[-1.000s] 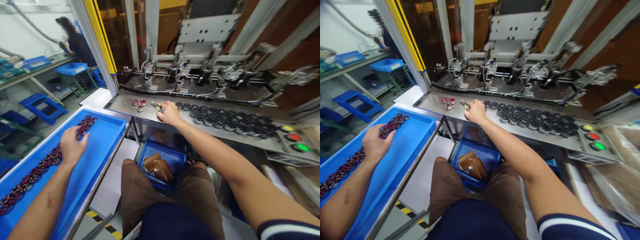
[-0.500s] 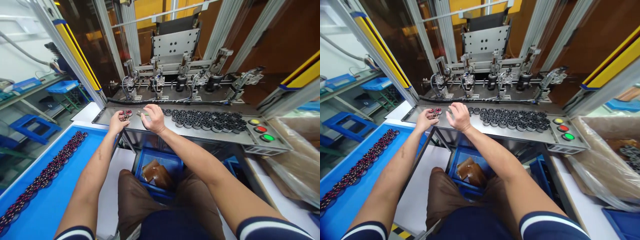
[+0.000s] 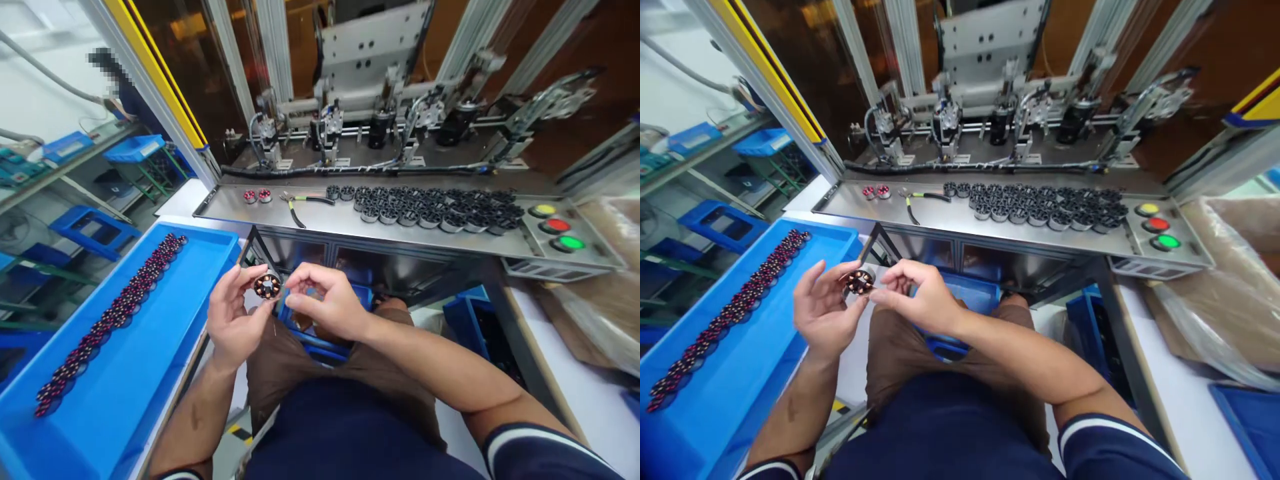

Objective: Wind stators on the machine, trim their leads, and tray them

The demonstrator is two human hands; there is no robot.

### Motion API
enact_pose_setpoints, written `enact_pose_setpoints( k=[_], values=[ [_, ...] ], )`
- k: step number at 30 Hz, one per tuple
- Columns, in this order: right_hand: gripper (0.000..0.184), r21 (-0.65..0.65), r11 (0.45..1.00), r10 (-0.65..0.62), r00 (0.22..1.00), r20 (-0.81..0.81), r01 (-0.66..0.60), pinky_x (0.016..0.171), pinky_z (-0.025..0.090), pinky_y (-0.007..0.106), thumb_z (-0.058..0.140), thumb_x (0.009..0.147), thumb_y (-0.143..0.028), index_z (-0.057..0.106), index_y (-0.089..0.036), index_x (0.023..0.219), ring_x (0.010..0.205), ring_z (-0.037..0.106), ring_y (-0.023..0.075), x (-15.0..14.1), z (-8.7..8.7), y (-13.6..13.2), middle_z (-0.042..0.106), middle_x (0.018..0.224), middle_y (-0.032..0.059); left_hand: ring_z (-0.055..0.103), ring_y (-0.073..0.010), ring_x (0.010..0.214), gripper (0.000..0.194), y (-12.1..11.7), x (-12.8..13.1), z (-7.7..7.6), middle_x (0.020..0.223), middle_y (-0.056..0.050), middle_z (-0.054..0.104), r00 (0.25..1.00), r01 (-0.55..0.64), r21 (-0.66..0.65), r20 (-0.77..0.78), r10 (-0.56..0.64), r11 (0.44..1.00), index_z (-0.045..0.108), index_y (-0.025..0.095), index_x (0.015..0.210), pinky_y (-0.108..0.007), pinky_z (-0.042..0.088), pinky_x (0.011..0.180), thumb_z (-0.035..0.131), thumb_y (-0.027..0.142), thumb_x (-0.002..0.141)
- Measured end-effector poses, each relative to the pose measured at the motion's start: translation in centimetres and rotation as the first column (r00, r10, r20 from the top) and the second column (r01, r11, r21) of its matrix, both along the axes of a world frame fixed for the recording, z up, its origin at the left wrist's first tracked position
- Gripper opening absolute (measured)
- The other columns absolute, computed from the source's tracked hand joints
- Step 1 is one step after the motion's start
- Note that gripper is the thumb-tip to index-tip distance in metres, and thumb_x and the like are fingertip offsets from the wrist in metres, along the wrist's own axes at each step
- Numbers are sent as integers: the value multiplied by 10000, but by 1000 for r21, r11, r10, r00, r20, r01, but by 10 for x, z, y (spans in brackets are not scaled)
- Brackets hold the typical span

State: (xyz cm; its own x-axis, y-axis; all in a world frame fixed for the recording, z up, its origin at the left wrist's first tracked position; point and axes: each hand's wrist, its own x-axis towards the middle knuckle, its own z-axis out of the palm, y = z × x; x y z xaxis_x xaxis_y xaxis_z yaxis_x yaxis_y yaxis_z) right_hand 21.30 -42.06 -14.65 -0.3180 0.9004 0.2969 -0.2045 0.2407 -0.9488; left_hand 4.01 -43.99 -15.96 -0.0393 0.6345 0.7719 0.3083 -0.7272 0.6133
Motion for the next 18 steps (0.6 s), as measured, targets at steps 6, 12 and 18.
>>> enact_pose_setpoints(
  k=[6, 12, 18],
  values=[
    [439, -293, 933, 157, 969, -192, -209, 504, 322, 227, 790, 783, -534, 592, -164, 653, 504, 427, 64, 34, 8, -27, 524, 566, -55, 731, -166, 1013, 840, -17, 28, 6, 1168, -47, 745, 981, 181, -6, 65, -181, 983, 503, 295, 1433, -276, 632, 850, 817, 14, 706],
    [303, -365, 782, 470, 863, -187, -505, 564, 459, 210, 900, 684, -368, 722, -130, 740, 574, 586, 76, 69, -26, -28, 682, 658, -4, 726, -165, 942, 846, -13, 34, 11, 1058, -36, 752, 966, 250, -16, 74, -249, 968, 516, 297, 1419, -298, 634, 825, 872, 90, 680],
    [388, -473, 790, 156, 874, -460, -391, 512, 525, 195, 919, 632, -437, 683, -149, 744, 514, 643, 92, 23, -23, -58, 710, 620, -18, 716, -155, 904, 819, -5, 46, 12, 1051, -27, 729, 979, 204, 42, 0, -204, 978, 529, 294, 1405, -296, 628, 799, 846, 69, 684]
  ],
)
